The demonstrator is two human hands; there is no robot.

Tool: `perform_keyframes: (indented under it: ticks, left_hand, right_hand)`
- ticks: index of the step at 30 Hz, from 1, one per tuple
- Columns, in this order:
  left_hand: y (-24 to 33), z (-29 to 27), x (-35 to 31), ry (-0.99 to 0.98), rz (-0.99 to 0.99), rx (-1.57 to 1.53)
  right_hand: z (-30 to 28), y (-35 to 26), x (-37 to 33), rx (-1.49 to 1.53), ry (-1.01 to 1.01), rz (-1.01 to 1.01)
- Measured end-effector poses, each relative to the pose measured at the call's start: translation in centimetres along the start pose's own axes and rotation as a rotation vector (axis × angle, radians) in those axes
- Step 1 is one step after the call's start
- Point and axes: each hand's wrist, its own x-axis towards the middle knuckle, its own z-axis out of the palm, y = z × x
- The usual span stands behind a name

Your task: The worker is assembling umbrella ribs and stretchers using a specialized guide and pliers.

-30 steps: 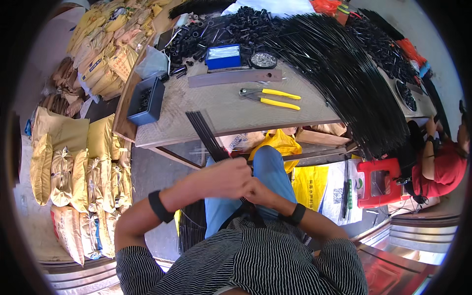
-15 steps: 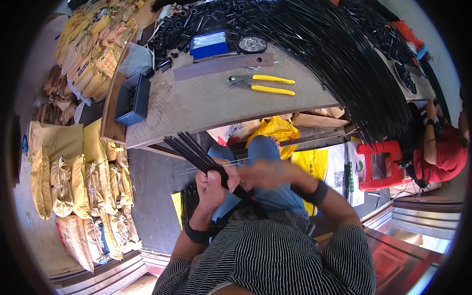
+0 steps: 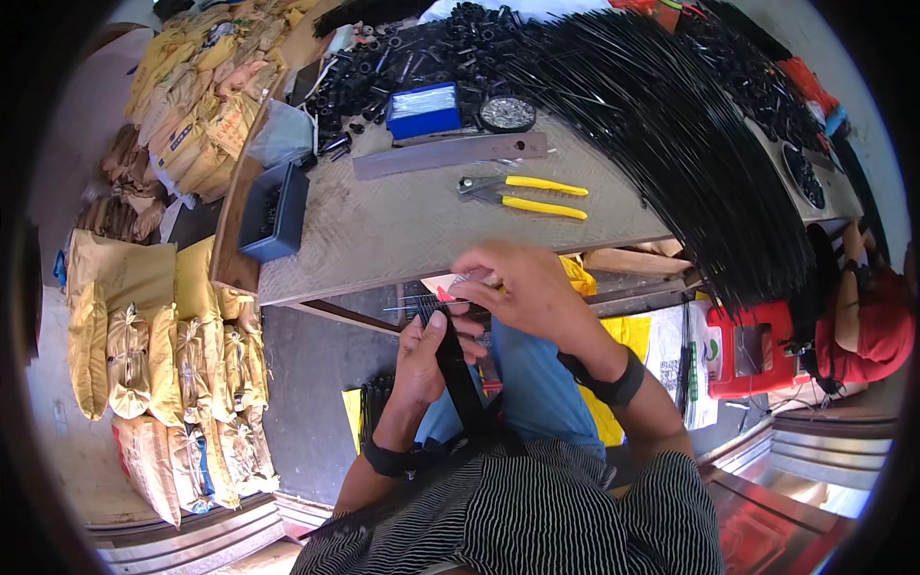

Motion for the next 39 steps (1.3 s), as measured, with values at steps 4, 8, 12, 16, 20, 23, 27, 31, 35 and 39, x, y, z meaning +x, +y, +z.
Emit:
perform_keyframes:
  ticks: [4, 8, 12, 16, 20, 23, 27, 31, 35, 39]
  left_hand:
    - [-0.3, 0.6, 0.4, 0.06, -0.035, -0.118]
    - [-0.7, 0.9, 0.6, 0.09, -0.047, -0.129]
    - [-0.2, 1.2, 0.5, 0.068, -0.05, -0.086]
    - [-0.4, 1.1, 0.0, 0.086, -0.073, -0.131]
    - [-1.0, 1.0, -0.5, 0.143, -0.061, -0.082]
    - [-1.0, 1.1, -0.5, 0.16, 0.042, -0.085]
    - [-1.2, 1.0, -0.1, 0.166, 0.078, -0.057]
    - [-1.2, 0.2, -0.5, 0.187, 0.063, -0.04]
    - [-1.1, 0.3, -0.3, 0.164, 0.03, -0.037]
    - [-1.0, -0.6, -0.2, 0.203, -0.029, -0.062]
  right_hand:
    - [0.8, 1.4, -1.0, 0.055, 0.048, 0.205]
    - [1.1, 1.2, -0.4, -0.056, 0.018, 0.287]
    - [1.6, 1.4, -0.9, 0.058, 0.069, 0.306]
    - [2.7, 2.2, -2.5, 0.382, 0.087, 0.309]
    - [3.3, 1.8, -3.0, 0.522, 0.072, 0.459]
    - [3.7, 2.7, -3.1, 0.594, 0.06, 0.403]
    - [1.6, 2.9, -2.2, 0.434, -0.067, 0.276]
    - [-2.5, -1.5, 5.7, -0.445, -0.298, 0.021]
    - [-1.3, -1.0, 17.8, -0.541, -0.345, -0.369]
    - [6.2, 4.7, 27.4, -0.681, -0.48, -0.461]
